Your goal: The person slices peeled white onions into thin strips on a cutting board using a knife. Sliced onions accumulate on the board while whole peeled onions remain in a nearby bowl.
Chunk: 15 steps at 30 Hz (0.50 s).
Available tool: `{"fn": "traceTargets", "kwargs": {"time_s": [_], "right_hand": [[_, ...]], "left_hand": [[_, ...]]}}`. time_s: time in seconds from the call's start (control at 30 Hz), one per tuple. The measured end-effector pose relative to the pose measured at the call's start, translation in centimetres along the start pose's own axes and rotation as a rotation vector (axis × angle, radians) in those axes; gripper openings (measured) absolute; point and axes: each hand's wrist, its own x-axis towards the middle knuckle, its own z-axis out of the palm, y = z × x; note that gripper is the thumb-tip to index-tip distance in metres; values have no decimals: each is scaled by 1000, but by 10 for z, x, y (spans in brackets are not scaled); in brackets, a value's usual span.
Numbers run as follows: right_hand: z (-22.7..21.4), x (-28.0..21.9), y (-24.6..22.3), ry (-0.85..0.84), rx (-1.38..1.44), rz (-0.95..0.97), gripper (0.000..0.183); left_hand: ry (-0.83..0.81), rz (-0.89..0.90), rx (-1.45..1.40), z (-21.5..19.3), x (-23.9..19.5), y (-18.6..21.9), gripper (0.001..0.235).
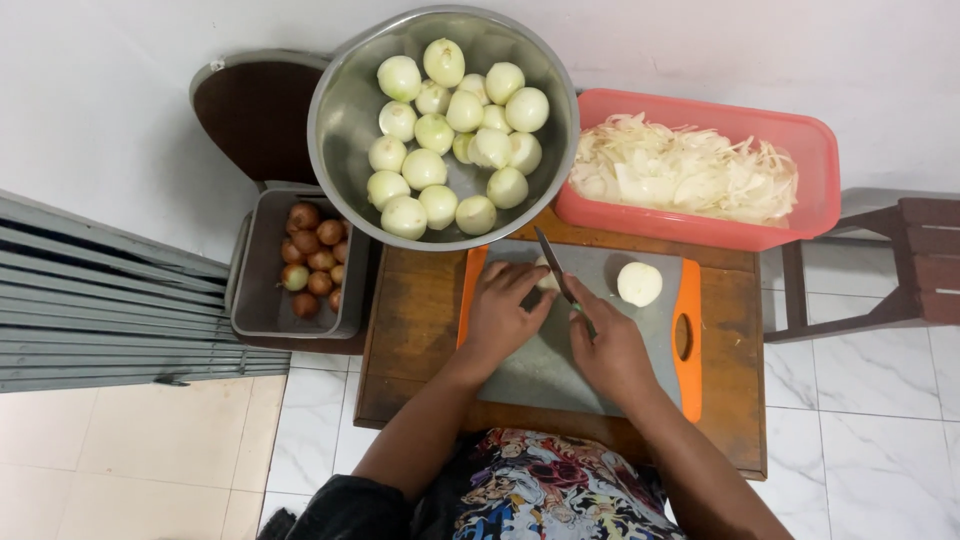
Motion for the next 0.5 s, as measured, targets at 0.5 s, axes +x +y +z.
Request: {"fn": "traceTargets", "kwargs": {"time_s": [0.5], "right_hand": [[18,-4,22,24,-132,-27,55]], "left_hand": [[0,-7,34,8,-5,-7,36]]}}
